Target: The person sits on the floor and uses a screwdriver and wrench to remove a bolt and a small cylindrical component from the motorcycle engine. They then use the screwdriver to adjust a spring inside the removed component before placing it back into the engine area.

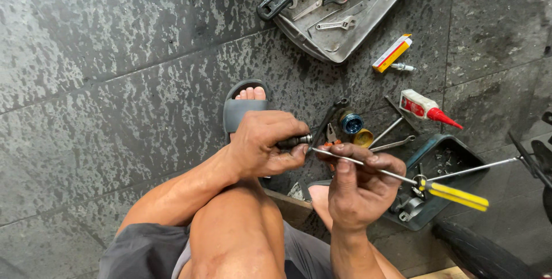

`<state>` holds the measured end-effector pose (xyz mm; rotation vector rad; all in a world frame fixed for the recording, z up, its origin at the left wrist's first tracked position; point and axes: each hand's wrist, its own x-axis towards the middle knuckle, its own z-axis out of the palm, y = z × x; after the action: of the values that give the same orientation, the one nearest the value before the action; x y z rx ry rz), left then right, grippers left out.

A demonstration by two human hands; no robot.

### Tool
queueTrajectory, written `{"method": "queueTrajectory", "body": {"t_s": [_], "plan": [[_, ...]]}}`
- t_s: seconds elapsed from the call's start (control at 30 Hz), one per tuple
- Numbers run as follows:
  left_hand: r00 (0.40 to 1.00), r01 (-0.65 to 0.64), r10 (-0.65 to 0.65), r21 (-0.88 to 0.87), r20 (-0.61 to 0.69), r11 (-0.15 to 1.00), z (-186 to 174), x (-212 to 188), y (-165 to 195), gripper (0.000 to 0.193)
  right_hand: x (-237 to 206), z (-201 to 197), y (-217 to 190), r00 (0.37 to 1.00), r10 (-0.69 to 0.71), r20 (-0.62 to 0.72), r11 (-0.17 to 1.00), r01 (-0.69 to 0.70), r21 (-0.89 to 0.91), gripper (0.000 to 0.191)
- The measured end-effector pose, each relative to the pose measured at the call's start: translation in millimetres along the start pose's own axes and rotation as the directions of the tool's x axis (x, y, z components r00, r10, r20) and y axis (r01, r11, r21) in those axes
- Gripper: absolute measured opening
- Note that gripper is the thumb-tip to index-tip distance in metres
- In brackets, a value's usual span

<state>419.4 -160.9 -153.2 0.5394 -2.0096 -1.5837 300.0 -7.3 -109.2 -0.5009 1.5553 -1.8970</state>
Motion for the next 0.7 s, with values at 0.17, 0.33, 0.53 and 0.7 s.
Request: {"method": "queueTrajectory", "body": {"t_s": [0.17,0.33,0.53,0.7], "plan": [[0.999,-0.037,0.037,-0.020,-0.017,0.999,0.9,-0.4,0.3,0.025,-8.6,8.8,-1.8,0.998,-0.066,-0.005,0.988,0.065,-0.139,0.028],[0.999,0.027,-0.026,-0.031,0.027,0.999,4.7,-4.2,0.1,0.027,-11.7,8.4,-4.6,0.991,-0.106,0.088,0.950,0.127,-0.285,0.026],[0.999,0.045,-0.045,0.044,-0.004,0.998,6.2,-5.4,3.0,0.027,-8.7,9.8,-4.5,0.966,-0.174,0.192,0.856,0.245,-0.456,0.028],[0.998,0.058,-0.058,0.058,0.014,0.997,6.3,-5.5,3.9,0.027,-3.2,8.1,-4.8,0.919,-0.236,0.317,0.759,0.378,-0.531,0.029]]}}
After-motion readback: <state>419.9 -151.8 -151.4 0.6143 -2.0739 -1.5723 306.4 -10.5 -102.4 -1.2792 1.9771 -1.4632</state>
